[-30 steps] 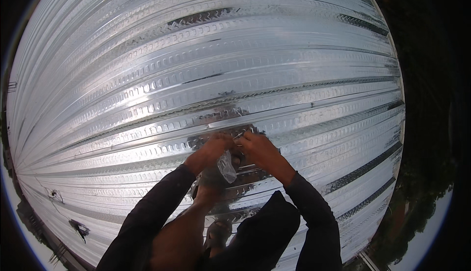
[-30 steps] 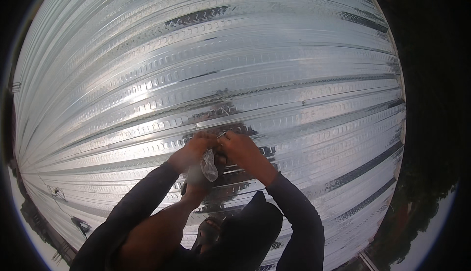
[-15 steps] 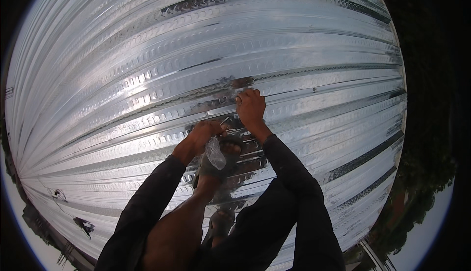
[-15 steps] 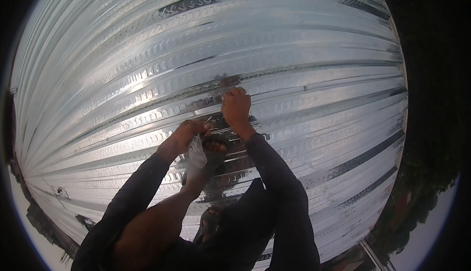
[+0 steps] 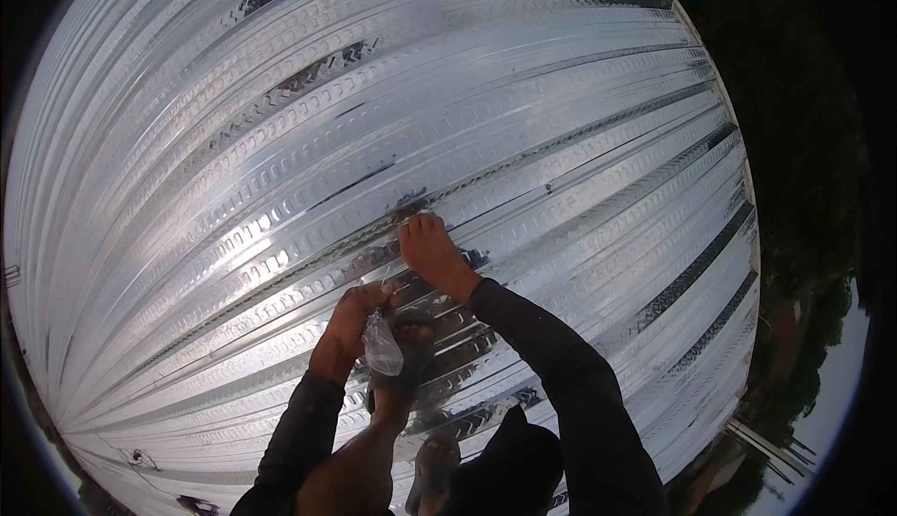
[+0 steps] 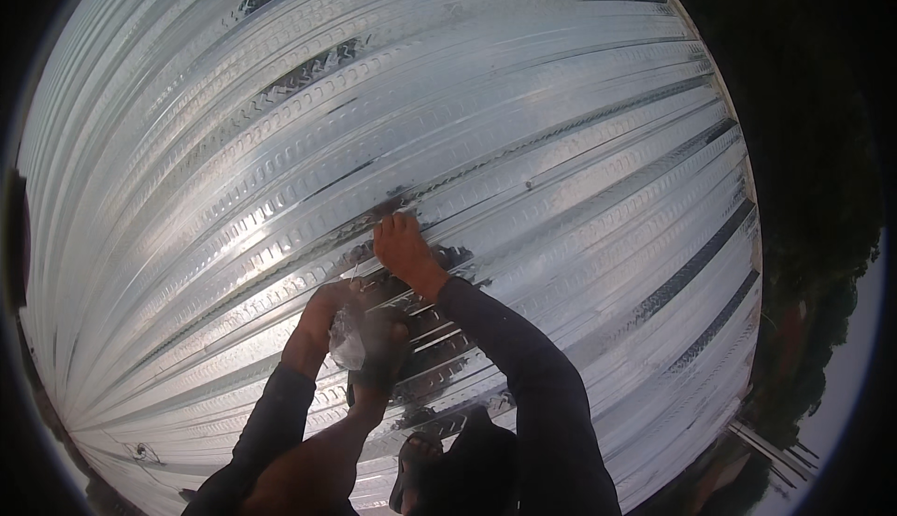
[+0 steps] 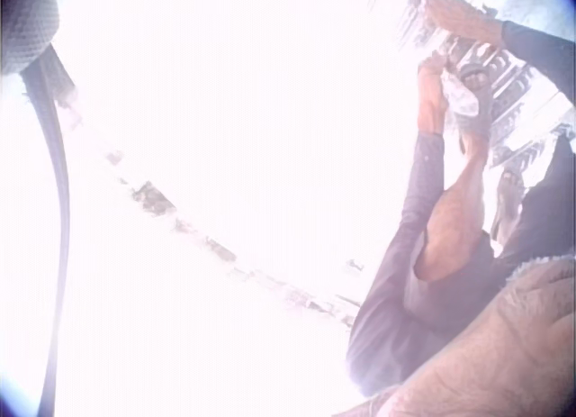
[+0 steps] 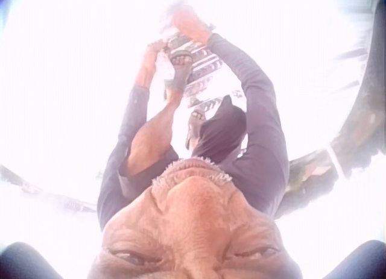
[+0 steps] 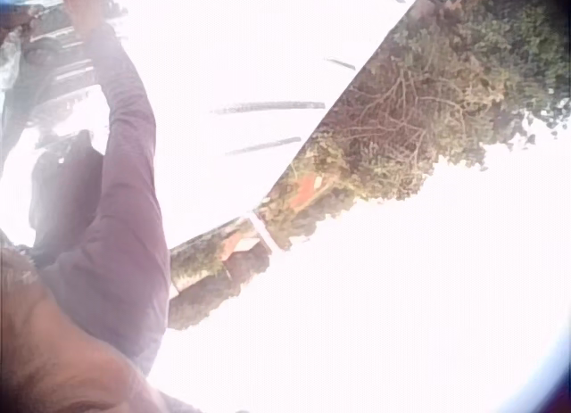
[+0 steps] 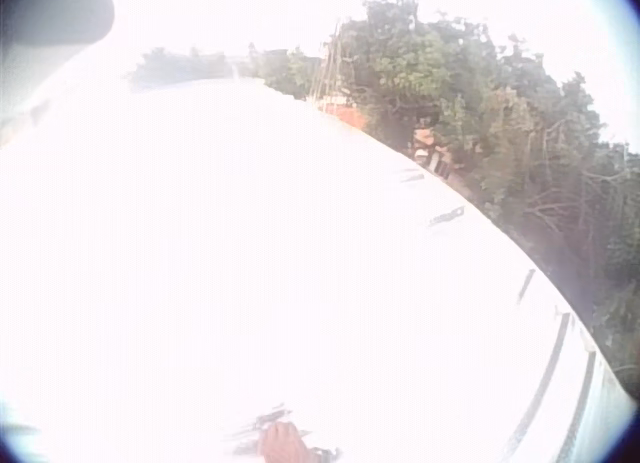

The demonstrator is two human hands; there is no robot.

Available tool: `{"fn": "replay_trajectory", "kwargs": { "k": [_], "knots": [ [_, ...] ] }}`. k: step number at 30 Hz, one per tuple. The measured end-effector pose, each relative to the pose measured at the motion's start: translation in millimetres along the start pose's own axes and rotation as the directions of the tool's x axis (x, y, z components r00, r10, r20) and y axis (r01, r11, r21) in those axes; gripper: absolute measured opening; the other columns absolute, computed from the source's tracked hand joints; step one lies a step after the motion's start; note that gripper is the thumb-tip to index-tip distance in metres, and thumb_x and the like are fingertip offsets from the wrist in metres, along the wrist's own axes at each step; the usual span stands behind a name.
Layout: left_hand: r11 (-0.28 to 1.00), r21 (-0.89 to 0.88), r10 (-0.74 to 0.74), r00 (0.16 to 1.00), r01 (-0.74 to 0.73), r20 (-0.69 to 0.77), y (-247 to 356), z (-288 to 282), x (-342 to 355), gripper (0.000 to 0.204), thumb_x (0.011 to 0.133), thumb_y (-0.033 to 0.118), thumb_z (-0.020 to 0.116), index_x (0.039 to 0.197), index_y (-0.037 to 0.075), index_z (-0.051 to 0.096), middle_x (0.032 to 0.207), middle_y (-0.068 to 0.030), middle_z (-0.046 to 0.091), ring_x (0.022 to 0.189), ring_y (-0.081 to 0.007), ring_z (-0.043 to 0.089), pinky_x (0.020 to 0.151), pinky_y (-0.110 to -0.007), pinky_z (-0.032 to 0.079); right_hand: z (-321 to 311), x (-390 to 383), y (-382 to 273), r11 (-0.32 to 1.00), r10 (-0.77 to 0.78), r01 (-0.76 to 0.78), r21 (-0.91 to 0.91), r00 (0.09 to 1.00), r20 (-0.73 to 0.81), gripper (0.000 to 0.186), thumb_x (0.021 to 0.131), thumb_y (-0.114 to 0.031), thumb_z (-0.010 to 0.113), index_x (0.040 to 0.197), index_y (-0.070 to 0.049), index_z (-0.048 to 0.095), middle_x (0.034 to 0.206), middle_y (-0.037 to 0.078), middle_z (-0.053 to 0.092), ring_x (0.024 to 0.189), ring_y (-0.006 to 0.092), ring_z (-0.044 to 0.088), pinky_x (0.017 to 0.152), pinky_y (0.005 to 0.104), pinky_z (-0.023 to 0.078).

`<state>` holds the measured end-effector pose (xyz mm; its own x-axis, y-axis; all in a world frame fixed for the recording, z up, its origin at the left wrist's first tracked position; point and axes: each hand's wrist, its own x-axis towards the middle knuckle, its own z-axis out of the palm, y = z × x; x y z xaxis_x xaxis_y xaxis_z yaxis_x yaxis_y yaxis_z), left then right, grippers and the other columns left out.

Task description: The person is installing translucent corrugated roof panels on a metal roof. They use a power drill to secure the panels with screws and a manual seaming tool to join the edges of the panels together.

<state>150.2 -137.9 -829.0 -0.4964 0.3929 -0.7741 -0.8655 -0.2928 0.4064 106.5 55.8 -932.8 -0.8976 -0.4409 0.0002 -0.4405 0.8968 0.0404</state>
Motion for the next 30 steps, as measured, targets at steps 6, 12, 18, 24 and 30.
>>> {"fn": "replay_trajectory", "kwargs": {
  "k": [6,12,18,24,30],
  "knots": [
    [0.962,-0.264,0.133,0.965,-0.071,0.226,36,31,-46,0.022,0.100,0.021,0.064,0.111,0.002,0.061,0.087,-0.0056,0.062,0.061,-0.0150,0.053,0.055,-0.029,0.045,-84,-25,0,0.697,0.388,-0.345,0.629,0.919,0.075,0.020,0.087,-0.007,0.066,0.104,0.001,0.057,0.094,0.019,0.062,0.090,0.0368,0.064,0.078,0.0463,0.054],
    [0.929,-0.367,0.157,0.948,-0.046,0.278,44,35,-144,0.017,0.102,0.018,0.060,0.109,0.002,0.059,0.090,-0.0067,0.062,0.062,-0.0157,0.054,0.055,-0.030,0.046,-185,-217,-31,0.534,0.572,-0.624,0.571,0.763,0.300,0.022,0.093,-0.010,0.062,0.114,-0.003,0.063,0.104,0.015,0.062,0.100,0.0364,0.063,0.083,0.0460,0.054],
    [0.929,-0.356,0.129,0.991,-0.104,0.046,64,34,-427,0.017,0.099,0.021,0.066,0.106,0.005,0.064,0.085,-0.0047,0.063,0.058,-0.0164,0.054,0.052,-0.030,0.043,-363,-471,-97,0.675,0.482,-0.734,0.077,0.518,0.706,0.009,0.081,-0.011,0.065,0.086,-0.003,0.065,0.100,0.020,0.059,0.092,0.0358,0.065,0.076,0.0435,0.058],
    [0.813,-0.545,0.210,0.976,-0.206,-0.055,54,46,-681,0.016,0.100,0.019,0.061,0.108,0.004,0.059,0.087,-0.0053,0.062,0.062,-0.0143,0.054,0.051,-0.031,0.044,-566,-452,-156,0.617,0.404,-0.726,0.304,0.623,0.670,0.009,0.081,-0.009,0.062,0.083,-0.001,0.067,0.095,0.022,0.065,0.092,0.0398,0.066,0.081,0.0509,0.056],
    [0.771,-0.562,0.250,0.954,-0.300,-0.166,33,54,-860,0.020,0.102,0.025,0.059,0.101,0.005,0.061,0.079,-0.0029,0.061,0.055,-0.0138,0.054,0.052,-0.029,0.048,-641,-345,-160,0.630,0.264,-0.593,0.501,0.770,0.581,0.021,0.084,-0.017,0.065,0.094,-0.003,0.077,0.097,0.022,0.074,0.097,0.0397,0.071,0.088,0.0455,0.057]
  ]
}}
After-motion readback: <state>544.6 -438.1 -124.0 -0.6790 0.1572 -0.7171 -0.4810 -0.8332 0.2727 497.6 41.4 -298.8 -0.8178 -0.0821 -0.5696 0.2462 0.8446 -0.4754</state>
